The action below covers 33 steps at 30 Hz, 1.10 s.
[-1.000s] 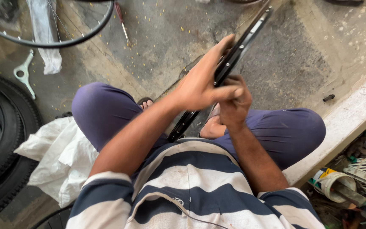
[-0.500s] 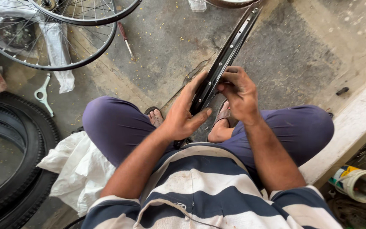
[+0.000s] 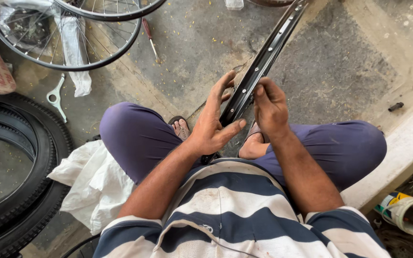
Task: The person sits on the floor of a bicycle repair shop holding a bicycle wheel rim across their lap. They work around the rim by hand, turning small spoke nipples and manipulating the rim and spokes section by section, repositioning the wheel as they go.
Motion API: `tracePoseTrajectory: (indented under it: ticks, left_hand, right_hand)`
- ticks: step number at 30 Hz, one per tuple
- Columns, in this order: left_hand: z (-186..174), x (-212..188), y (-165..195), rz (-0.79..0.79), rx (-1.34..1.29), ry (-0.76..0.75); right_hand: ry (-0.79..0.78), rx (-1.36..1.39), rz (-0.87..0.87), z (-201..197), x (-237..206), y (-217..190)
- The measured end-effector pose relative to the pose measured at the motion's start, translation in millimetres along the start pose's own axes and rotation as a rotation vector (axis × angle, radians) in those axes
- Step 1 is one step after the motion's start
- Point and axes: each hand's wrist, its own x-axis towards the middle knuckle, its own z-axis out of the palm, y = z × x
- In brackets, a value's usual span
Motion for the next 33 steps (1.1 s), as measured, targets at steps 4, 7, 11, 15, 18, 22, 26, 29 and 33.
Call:
tracePoseTrajectory:
  ticks: [4,7,11,15,18,22,26,29,33]
  left_hand:
    - [-1,-1,-5,-0.005,-0.038,-0.012]
    - [-2,-2,-10,0.008,-0.062,-0.007]
    - [-6,-4,-15,-0.004,-0.045,0.027]
    - [-8,-7,-17,-0.001,-0.041,0.031]
    - [-7,-7,-16,-0.005,-0.04,0.027]
    - [-5,-4,-13,0.0,-0.049,0.02]
    - [-3,-3,-9,-0.006,-0.003,0.007]
    - [-2,-4,-7,-0.013,-0.033,0.022]
    - [-2,-5,-5,-0.023,-0.049,0.04]
  right_hand:
    - [-0.024,-0.245,-0.232,8,-7,-4]
    - [-0.007,-0.807,-0.498,16,-11,-18]
    - [-0.031,-1.143,-0.745,26,-7,-36]
    - [-0.05,-1.144,-0.712,31,-5,-38]
    - [-0.076,-1.108,-0.639,29,-6,-32]
    - [-0.091,-0.801,-0.39,20,1,-21]
    - [-0.044,-0.363,-0.081,13,9,-13]
    - [-0.006,-0.064,-0.05,10,8,-13]
    - [-0.087,0.063,-0.028,15,3,-16]
